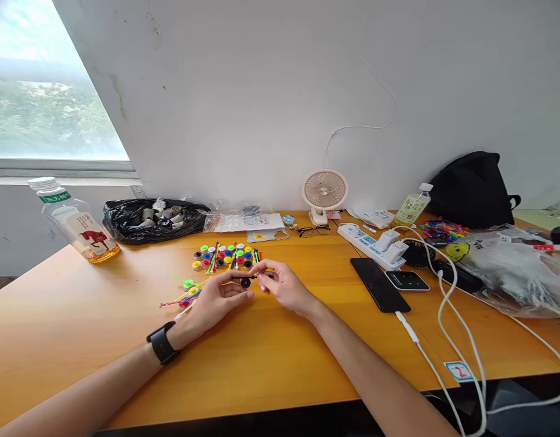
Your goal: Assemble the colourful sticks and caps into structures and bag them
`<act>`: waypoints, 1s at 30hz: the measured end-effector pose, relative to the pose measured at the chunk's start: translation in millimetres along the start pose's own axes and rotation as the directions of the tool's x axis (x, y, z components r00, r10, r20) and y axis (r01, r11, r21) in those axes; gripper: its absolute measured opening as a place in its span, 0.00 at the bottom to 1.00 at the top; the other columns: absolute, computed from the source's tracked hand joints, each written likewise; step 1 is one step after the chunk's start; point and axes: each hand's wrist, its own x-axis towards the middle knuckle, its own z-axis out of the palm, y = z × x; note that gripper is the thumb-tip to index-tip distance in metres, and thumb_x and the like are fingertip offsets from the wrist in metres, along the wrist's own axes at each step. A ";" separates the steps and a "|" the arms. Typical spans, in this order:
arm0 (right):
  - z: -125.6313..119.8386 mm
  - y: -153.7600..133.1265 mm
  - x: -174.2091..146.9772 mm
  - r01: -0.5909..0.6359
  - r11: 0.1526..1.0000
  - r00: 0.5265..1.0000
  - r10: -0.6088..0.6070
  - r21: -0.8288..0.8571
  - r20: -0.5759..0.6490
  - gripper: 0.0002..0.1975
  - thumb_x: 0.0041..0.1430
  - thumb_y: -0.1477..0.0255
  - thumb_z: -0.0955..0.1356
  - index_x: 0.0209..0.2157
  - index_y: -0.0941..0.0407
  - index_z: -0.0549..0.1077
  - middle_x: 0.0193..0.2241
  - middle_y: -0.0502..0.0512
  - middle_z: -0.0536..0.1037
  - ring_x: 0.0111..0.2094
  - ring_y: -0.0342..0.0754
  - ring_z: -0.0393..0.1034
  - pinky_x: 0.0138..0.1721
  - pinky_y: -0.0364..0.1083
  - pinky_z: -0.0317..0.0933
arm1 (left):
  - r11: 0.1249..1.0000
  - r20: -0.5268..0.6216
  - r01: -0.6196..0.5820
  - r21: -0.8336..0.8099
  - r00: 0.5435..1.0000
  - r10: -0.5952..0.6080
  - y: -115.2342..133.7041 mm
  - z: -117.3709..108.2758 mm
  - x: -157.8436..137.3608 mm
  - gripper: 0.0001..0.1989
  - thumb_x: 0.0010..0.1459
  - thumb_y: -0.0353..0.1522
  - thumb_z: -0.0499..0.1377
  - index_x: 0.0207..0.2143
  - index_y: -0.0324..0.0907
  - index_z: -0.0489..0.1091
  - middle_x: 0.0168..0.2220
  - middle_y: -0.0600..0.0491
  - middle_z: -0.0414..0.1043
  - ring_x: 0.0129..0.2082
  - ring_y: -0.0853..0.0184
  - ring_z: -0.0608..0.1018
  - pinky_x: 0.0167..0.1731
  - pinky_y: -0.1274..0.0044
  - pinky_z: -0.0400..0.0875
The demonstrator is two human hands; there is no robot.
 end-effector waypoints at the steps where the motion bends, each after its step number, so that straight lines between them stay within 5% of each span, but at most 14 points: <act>1: 4.0 1.8 0.3 0.017 1.000 1.000 -0.017 0.008 -0.012 0.12 0.65 0.61 0.71 0.43 0.54 0.78 0.35 0.51 0.71 0.29 0.42 0.64 0.33 0.45 0.59 | 0.999 -0.005 -0.002 -0.038 1.000 0.002 0.8 0.1 0.2 0.23 0.55 0.40 0.73 0.50 0.41 0.75 0.42 0.48 0.81 0.37 0.64 0.82 0.38 0.75 0.77; 5: 11.4 4.5 1.4 0.066 0.997 0.997 -0.064 0.041 -0.041 0.14 0.63 0.60 0.74 0.46 0.53 0.77 0.37 0.50 0.72 0.30 0.43 0.68 0.35 0.46 0.65 | 0.994 -0.026 -0.044 -0.096 0.999 0.041 8.0 0.9 0.2 0.23 0.56 0.40 0.72 0.51 0.40 0.76 0.51 0.45 0.80 0.46 0.60 0.83 0.49 0.70 0.78; 16: 18.2 3.2 -1.0 0.170 0.973 0.978 -0.186 -0.158 -0.090 0.09 0.66 0.63 0.72 0.40 0.54 0.77 0.38 0.54 0.79 0.42 0.49 0.74 0.49 0.50 0.68 | 0.983 -0.010 -0.182 0.029 0.983 0.182 13.9 0.0 -2.1 0.15 0.64 0.39 0.66 0.49 0.41 0.77 0.50 0.45 0.80 0.48 0.58 0.82 0.52 0.67 0.77; 30: 18.8 -3.2 -5.2 0.314 0.898 0.940 -0.340 -0.307 -0.033 0.04 0.70 0.70 0.68 0.41 0.52 0.77 0.39 0.54 0.78 0.43 0.50 0.73 0.49 0.50 0.67 | 0.909 0.040 -0.306 0.282 0.951 0.308 20.6 0.6 -7.1 0.08 0.68 0.33 0.60 0.46 0.42 0.76 0.44 0.49 0.81 0.40 0.64 0.82 0.45 0.72 0.78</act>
